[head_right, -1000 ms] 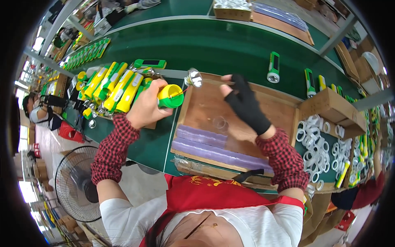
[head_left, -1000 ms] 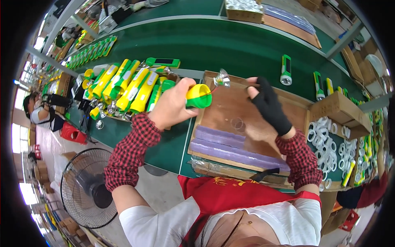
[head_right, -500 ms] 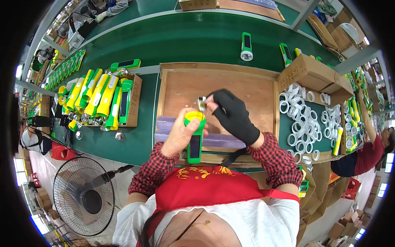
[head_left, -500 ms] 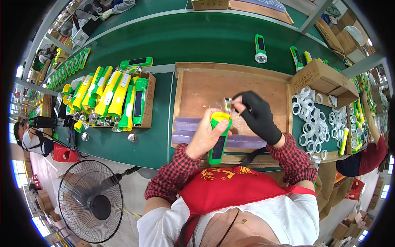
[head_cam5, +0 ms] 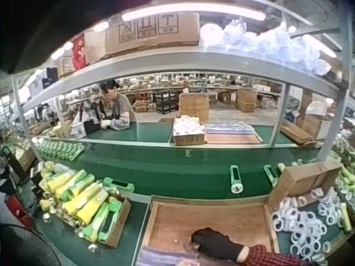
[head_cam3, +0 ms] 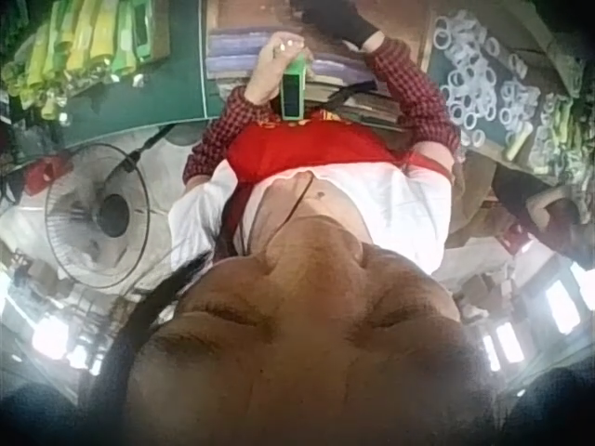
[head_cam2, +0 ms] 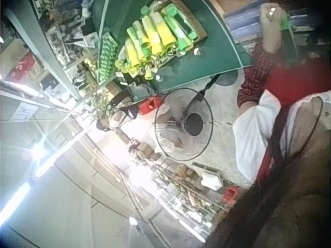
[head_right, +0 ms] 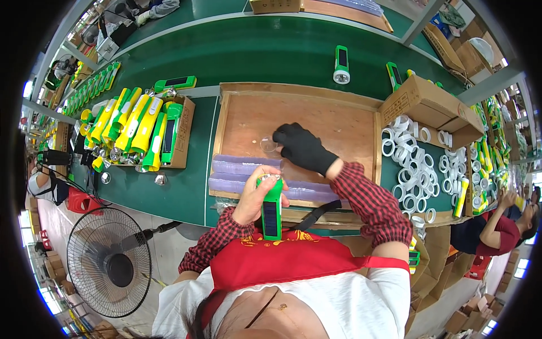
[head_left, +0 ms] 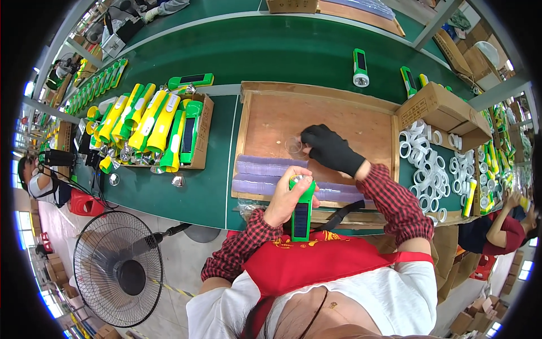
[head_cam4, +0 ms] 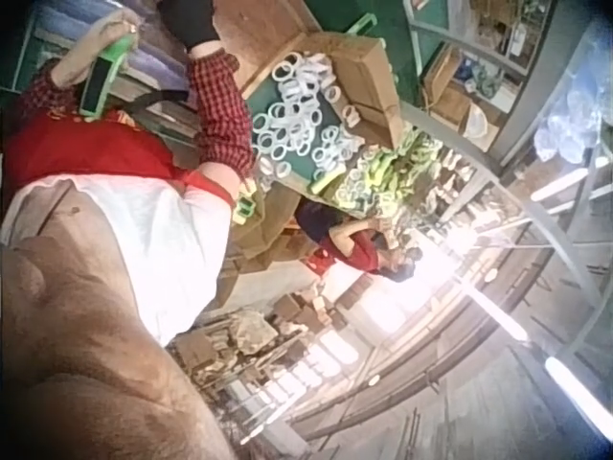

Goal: Assembling front lens and internal components into flashlight bodies on a factory production line.

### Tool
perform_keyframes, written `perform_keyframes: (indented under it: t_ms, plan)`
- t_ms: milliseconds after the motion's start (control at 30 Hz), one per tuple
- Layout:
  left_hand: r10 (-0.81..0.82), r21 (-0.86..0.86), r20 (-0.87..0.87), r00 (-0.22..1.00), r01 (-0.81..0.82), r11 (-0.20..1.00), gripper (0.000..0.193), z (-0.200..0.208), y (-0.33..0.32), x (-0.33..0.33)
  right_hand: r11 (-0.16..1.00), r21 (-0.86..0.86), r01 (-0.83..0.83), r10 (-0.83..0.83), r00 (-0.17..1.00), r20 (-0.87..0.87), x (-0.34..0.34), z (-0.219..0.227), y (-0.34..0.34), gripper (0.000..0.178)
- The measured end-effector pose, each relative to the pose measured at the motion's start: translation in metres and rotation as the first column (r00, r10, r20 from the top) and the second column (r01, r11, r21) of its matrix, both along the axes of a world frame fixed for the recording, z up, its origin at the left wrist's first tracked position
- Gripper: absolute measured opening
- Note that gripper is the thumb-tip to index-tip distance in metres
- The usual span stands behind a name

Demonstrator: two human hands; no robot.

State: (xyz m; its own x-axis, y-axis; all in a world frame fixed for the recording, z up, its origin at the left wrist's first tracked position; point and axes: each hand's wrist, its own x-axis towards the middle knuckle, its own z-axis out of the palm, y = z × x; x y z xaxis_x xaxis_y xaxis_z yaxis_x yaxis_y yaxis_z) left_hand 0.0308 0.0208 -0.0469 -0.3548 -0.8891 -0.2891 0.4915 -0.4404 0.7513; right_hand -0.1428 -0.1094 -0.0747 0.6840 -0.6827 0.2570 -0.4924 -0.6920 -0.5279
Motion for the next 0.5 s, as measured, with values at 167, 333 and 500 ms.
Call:
perform_keyframes:
  t_ms: [167,333,500]
  plan:
    - [0.057,0.005,0.016,0.998,-0.057,0.998,0.034,-0.001,0.002,0.0,0.969,-0.157,-0.193,0.135,0.938,-0.32,0.017,-0.015,-0.025,0.029]
    - [0.041,0.063,-0.052,0.998,-0.038,0.997,0.033,0.0,-0.002,0.0,0.963,-0.255,-0.085,0.001,0.95,-0.314,0.008,-0.008,-0.022,0.016]
    - [0.047,0.054,-0.038,0.998,-0.045,0.998,0.038,-0.009,-0.005,-0.003,0.958,-0.281,-0.061,0.048,0.998,-0.051,-0.019,0.055,0.044,0.021]
